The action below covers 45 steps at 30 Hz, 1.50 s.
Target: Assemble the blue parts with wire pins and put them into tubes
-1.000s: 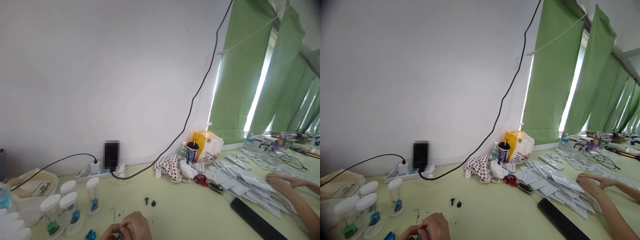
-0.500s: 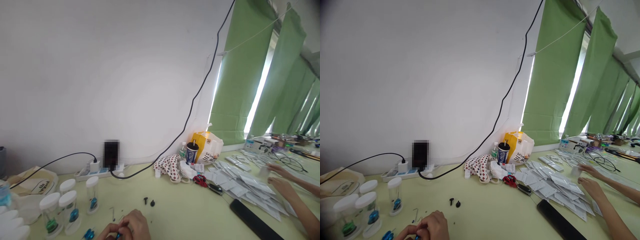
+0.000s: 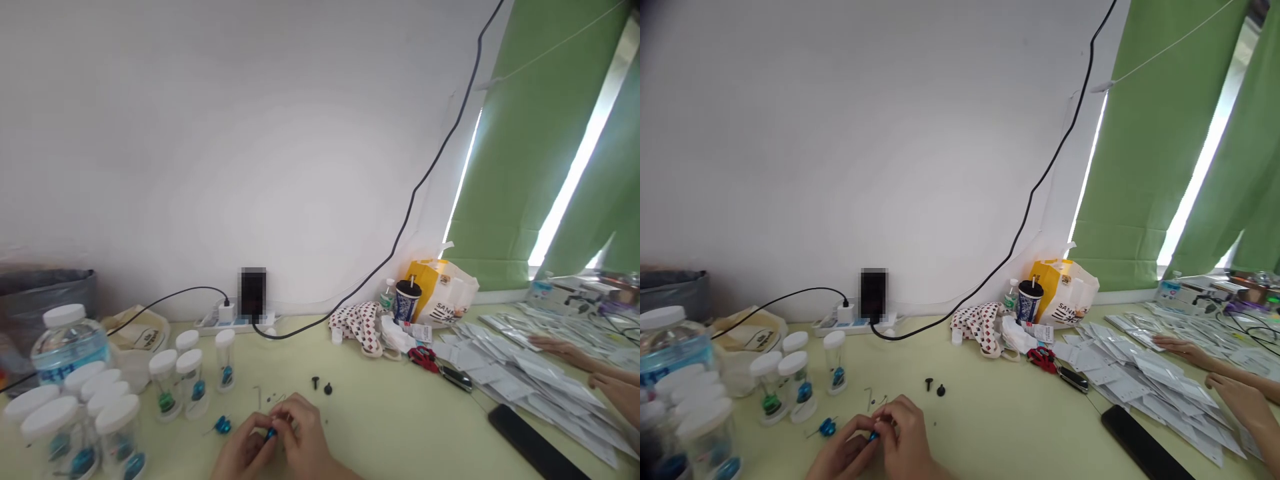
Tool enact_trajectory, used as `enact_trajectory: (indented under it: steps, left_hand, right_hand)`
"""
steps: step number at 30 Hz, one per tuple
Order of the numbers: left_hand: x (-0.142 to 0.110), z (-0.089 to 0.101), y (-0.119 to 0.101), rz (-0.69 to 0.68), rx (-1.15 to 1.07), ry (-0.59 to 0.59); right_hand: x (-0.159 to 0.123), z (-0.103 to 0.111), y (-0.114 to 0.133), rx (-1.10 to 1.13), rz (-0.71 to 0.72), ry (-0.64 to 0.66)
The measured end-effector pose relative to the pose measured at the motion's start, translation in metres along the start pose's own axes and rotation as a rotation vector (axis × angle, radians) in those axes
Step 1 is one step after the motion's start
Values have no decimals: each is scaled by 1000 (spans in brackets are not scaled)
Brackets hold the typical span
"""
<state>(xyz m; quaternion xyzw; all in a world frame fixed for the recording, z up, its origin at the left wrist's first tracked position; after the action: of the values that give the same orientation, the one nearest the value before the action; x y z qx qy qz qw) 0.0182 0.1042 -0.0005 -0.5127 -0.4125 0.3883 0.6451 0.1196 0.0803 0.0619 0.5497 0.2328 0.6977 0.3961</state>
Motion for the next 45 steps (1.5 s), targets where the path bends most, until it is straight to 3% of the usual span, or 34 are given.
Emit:
enact_trajectory:
  steps: [15, 23, 39, 45]
  left_hand:
    - [-2, 1, -11, 55, -131, -33]
    - [-5, 0, -18, 38, -112, -33]
    - [-5, -2, -14, -14, -91, 7]
    - [-3, 19, -8, 38, -177, -174]
  right_hand:
    - [-4, -3, -31, 199, -247, -10]
    - [-2, -1, -28, 363, -265, -15]
    - [-2, -1, -23, 247, -221, 26]
    - [0, 31, -28, 135, -239, -174]
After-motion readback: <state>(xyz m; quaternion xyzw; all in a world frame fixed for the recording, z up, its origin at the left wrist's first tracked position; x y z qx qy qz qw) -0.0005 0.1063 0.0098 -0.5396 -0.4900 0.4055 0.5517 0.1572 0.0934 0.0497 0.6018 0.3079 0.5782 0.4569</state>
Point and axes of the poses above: each hand's wrist, its own x-axis towards the middle knuckle, its own z-axis out of the back of the hand, y = z × x, the point moved 10 cm from there along x, towards the middle knuckle, and after that the axes turned 2 degrees about y, right-handed, at the moved point
